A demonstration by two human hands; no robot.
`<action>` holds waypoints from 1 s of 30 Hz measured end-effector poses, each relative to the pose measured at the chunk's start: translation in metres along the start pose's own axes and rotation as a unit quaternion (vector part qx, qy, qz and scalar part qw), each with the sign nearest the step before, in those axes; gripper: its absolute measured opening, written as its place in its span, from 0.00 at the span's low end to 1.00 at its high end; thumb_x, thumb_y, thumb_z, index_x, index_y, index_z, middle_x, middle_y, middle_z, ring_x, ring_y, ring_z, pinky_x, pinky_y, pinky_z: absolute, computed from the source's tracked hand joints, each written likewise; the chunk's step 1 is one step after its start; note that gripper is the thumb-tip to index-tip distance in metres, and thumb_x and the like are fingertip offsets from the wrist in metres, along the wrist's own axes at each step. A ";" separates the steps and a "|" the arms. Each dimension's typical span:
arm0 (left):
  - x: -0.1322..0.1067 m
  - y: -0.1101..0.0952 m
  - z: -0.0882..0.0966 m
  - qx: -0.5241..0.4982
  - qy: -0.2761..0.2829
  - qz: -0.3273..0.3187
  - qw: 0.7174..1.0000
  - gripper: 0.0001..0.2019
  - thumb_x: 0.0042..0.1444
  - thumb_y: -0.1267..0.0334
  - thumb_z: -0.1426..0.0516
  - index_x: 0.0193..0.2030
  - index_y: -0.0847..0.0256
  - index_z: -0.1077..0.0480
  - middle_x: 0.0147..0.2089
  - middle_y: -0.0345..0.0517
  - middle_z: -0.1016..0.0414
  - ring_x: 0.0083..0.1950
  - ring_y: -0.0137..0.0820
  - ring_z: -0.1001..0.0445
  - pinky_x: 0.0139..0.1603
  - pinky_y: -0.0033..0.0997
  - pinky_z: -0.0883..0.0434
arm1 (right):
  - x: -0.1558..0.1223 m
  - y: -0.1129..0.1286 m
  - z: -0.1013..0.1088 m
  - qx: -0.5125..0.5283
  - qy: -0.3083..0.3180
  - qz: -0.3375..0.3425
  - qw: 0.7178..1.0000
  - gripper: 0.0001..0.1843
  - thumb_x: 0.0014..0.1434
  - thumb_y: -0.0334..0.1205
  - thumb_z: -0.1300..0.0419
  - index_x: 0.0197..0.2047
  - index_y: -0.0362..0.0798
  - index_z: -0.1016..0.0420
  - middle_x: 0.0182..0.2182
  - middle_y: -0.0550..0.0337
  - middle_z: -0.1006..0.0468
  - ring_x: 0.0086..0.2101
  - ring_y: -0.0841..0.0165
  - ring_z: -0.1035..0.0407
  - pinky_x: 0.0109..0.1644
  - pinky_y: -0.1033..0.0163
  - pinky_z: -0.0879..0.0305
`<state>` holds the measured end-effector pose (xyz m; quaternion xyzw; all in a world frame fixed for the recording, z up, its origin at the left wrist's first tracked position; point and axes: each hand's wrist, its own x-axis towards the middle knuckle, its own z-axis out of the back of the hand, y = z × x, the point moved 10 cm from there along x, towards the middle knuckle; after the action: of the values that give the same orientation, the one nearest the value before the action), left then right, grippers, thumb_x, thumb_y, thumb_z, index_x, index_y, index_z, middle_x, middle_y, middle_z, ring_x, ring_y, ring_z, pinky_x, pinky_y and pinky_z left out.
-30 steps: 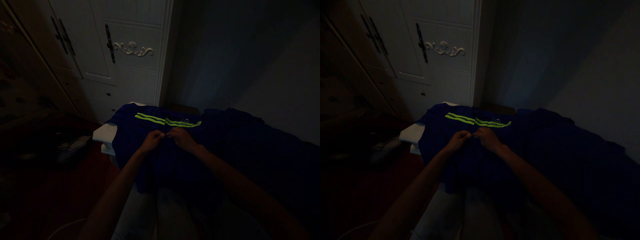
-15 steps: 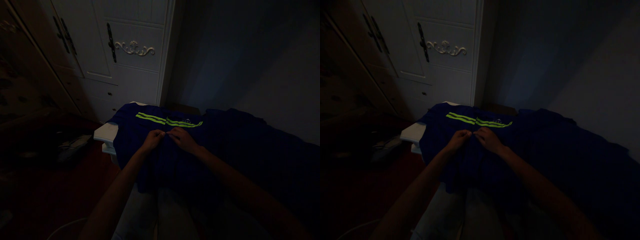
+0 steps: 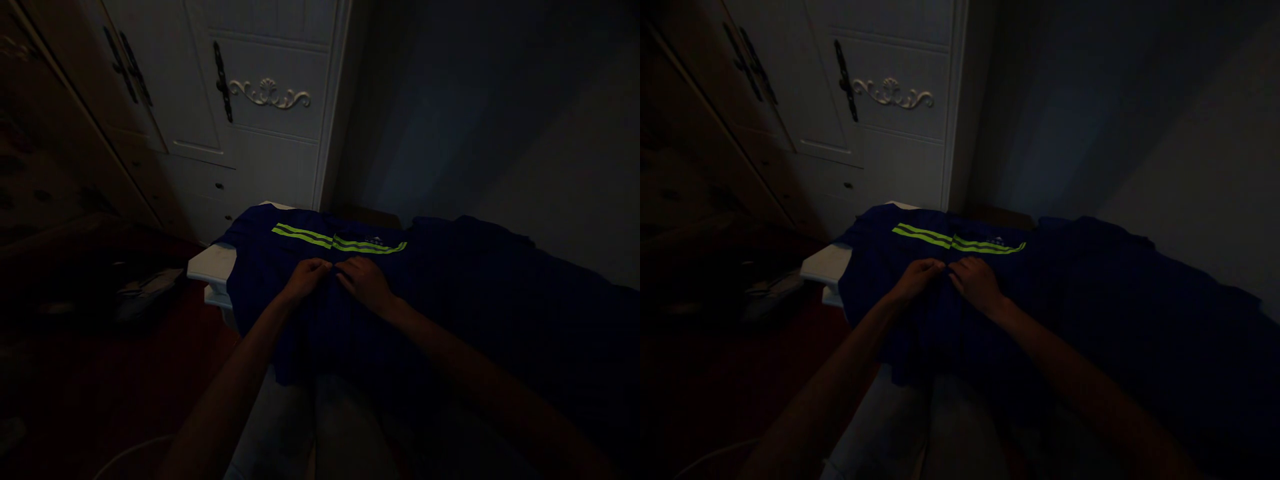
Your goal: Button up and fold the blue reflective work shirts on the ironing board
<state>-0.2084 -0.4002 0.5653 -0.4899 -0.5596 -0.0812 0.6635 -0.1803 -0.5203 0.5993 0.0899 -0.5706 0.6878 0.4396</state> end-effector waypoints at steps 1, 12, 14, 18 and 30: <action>0.000 -0.001 0.000 0.006 0.002 -0.008 1.000 0.18 0.48 0.47 0.39 0.29 0.64 0.28 0.25 0.36 0.33 0.27 0.25 0.37 0.30 0.25 0.39 | -0.001 0.000 0.000 -0.004 -0.002 -0.003 1.000 0.09 0.63 0.37 0.42 0.45 0.45 0.23 0.39 0.51 0.21 0.38 0.61 0.30 0.42 0.56 0.37; -0.003 -0.020 -0.003 0.138 0.018 -0.120 0.983 0.09 0.52 0.58 0.41 0.28 0.62 0.28 0.32 0.43 0.27 0.38 0.32 0.29 0.44 0.31 0.34 | -0.001 -0.013 0.002 0.039 -0.020 -0.065 0.997 0.06 0.59 0.31 0.39 0.36 0.49 0.20 0.33 0.58 0.18 0.35 0.63 0.27 0.39 0.58 0.41; -0.002 -0.018 -0.001 0.120 0.008 -0.111 0.987 0.10 0.53 0.57 0.41 0.28 0.62 0.28 0.32 0.43 0.26 0.38 0.32 0.29 0.44 0.32 0.34 | 0.000 -0.011 0.002 0.031 -0.007 -0.068 0.997 0.06 0.59 0.32 0.38 0.37 0.49 0.19 0.33 0.58 0.18 0.36 0.63 0.27 0.39 0.58 0.41; -0.002 -0.014 0.001 0.110 -0.021 -0.089 0.990 0.11 0.54 0.56 0.43 0.31 0.63 0.26 0.33 0.44 0.25 0.38 0.33 0.28 0.42 0.32 0.33 | 0.003 -0.008 0.002 0.007 0.025 -0.074 0.997 0.06 0.59 0.32 0.37 0.38 0.48 0.19 0.35 0.57 0.18 0.37 0.63 0.27 0.39 0.59 0.40; -0.009 -0.020 0.000 0.156 -0.029 -0.097 0.983 0.07 0.49 0.60 0.39 0.30 0.63 0.24 0.32 0.45 0.21 0.36 0.33 0.25 0.37 0.29 0.32 | -0.001 -0.015 -0.001 0.037 0.024 -0.091 0.995 0.05 0.58 0.34 0.36 0.39 0.48 0.20 0.36 0.56 0.19 0.38 0.63 0.27 0.42 0.59 0.38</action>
<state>-0.2253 -0.4144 0.5688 -0.3259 -0.6294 -0.0423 0.7042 -0.1680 -0.5204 0.6089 0.1414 -0.5238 0.6674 0.5101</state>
